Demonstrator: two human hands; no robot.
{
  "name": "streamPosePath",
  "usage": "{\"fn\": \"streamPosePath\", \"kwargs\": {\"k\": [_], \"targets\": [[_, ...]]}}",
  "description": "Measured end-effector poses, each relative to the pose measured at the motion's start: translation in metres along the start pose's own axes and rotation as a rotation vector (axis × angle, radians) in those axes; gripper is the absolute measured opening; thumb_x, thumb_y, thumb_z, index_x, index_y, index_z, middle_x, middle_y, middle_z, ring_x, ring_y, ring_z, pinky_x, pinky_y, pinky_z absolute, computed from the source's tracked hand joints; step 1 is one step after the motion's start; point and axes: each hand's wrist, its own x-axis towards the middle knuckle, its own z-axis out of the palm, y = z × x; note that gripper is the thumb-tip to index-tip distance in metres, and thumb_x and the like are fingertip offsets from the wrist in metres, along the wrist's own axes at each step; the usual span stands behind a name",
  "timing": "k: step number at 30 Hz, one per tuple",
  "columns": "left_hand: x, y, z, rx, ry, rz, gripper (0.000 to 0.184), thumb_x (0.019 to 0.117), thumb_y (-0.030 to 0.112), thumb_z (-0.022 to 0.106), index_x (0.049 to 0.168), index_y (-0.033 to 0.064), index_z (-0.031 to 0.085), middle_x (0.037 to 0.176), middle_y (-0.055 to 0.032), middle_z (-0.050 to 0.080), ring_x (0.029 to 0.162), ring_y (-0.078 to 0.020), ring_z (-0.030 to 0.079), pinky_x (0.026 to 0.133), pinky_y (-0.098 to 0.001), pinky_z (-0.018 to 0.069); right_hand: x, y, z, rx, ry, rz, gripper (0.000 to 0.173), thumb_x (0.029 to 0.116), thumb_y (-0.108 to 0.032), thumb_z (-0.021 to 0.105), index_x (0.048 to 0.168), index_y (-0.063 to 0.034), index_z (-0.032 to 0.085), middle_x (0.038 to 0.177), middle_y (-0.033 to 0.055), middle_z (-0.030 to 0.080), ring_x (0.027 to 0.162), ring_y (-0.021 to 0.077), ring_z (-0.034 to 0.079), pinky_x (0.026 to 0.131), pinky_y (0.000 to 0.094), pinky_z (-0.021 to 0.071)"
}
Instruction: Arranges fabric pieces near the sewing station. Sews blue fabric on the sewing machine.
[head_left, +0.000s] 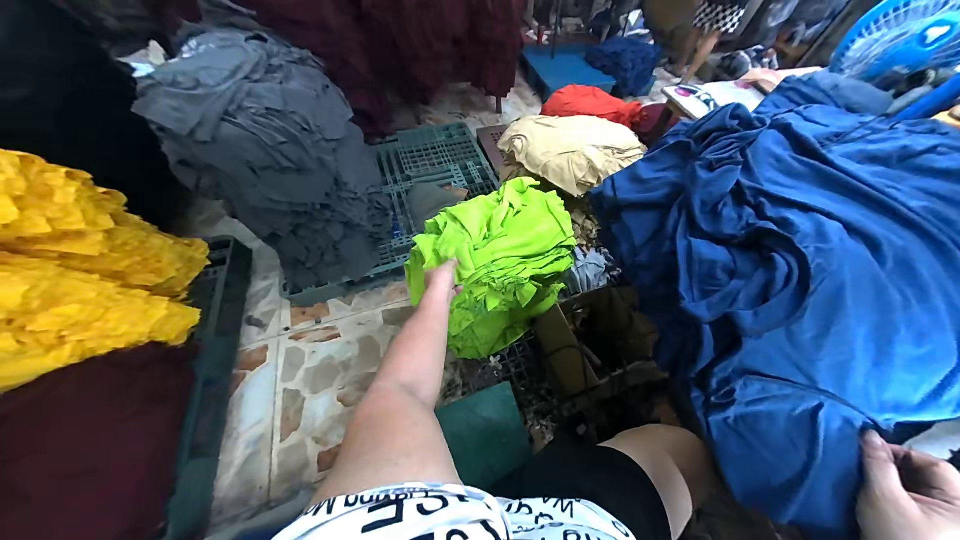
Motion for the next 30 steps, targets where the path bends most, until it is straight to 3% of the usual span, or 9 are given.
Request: {"fn": "streamPosePath", "kwargs": {"k": [3,8,12,14,18,21,23,25,30], "targets": [[-0.005,0.0,0.014,-0.167,0.033,-0.007,0.058,0.0989,0.027,0.069,0.145,-0.0001,0.045,0.134,-0.0238,0.054,0.103,-0.0303,0.063,0.083,-0.0429,0.0565,0.0,0.001,0.0,-0.009,0.003,-0.007,0.03,0.1013,-0.017,0.062,0.089,0.0104,0.061,0.075,0.0016,0.057,0.072,-0.0113,0.051,0.069,0.0077,0.0437],[-0.009,0.01,0.021,-0.337,0.062,0.161,0.05,0.1049,0.017,0.058,0.151,0.0051,0.042,0.143,-0.0221,0.05,0.111,-0.0285,0.06,0.087,-0.0419,0.0535,0.001,0.0,0.001,0.022,-0.001,-0.003,0.029,0.1017,-0.017,0.061,0.089,0.0093,0.06,0.076,-0.0002,0.055,0.072,-0.0124,0.051,0.069,0.0069,0.0439],[-0.014,0.008,0.014,0.295,0.074,0.664,0.061,0.1018,0.013,0.059,0.157,0.0036,0.034,0.141,-0.0266,0.057,0.128,-0.044,0.058,0.107,-0.0611,0.0466,0.0,0.0,0.001,0.037,0.01,0.0,0.028,0.1009,-0.016,0.063,0.089,0.0091,0.06,0.076,-0.0006,0.056,0.072,-0.0125,0.052,0.069,0.0066,0.0443],[-0.028,0.002,0.02,0.733,-0.056,0.8,0.071,0.0997,0.017,0.062,0.162,0.0125,0.029,0.158,-0.0188,0.044,0.119,-0.0505,0.063,0.095,-0.071,0.0497,0.001,0.0,0.001,0.029,0.008,-0.001,0.028,0.101,-0.016,0.062,0.089,0.0087,0.061,0.076,-0.0006,0.056,0.072,-0.0122,0.052,0.069,0.007,0.0444],[-0.041,-0.022,0.041,1.212,-0.217,0.787,0.083,0.0965,0.022,0.067,0.165,0.0301,0.021,0.173,-0.0074,0.015,0.1,-0.0441,0.07,0.079,-0.0653,0.0564,-0.001,0.001,0.0,0.0,0.005,0.008,0.027,0.1004,-0.016,0.063,0.089,0.0084,0.062,0.075,-0.0003,0.056,0.07,-0.0117,0.051,0.068,0.0073,0.044],[-0.057,-0.031,0.047,1.286,-0.192,0.76,0.084,0.0946,0.018,0.067,0.165,0.0295,0.023,0.173,-0.0075,0.013,0.115,-0.0463,0.063,0.084,-0.064,0.0552,0.0,0.0,-0.001,0.004,0.007,0.006,0.028,0.1001,-0.016,0.064,0.09,0.0094,0.062,0.074,-0.0002,0.057,0.07,-0.0116,0.052,0.067,0.0075,0.0442],[-0.073,-0.035,0.049,1.341,-0.198,0.777,0.081,0.0935,0.017,0.067,0.164,0.0255,0.029,0.172,-0.0127,0.016,0.137,-0.0524,0.044,0.1,-0.0714,0.0424,0.0,-0.001,-0.001,0.006,0.005,0.018,0.028,0.1004,-0.017,0.064,0.09,0.0091,0.062,0.075,-0.0003,0.057,0.07,-0.0114,0.052,0.067,0.0079,0.0446],[-0.084,-0.037,0.047,1.304,-0.247,0.814,0.071,0.0972,0.021,0.065,0.161,0.0219,0.035,0.168,-0.0168,0.028,0.152,-0.0496,0.025,0.116,-0.0758,0.0198,-0.001,-0.002,0.0,0.012,0.004,0.023,0.028,0.1011,-0.016,0.062,0.089,0.0093,0.061,0.075,-0.0007,0.057,0.071,-0.0115,0.052,0.068,0.0082,0.0447],[-0.063,-0.041,0.046,1.206,-0.276,0.934,0.061,0.0981,0.024,0.067,0.155,0.0218,0.046,0.158,-0.0196,0.043,0.152,-0.0456,0.027,0.118,-0.077,0.0105,-0.002,-0.005,-0.001,0.013,0.003,0.034,0.026,0.1009,-0.015,0.062,0.09,0.0081,0.061,0.076,-0.0022,0.056,0.072,-0.0128,0.052,0.069,0.0072,0.0443]]}}
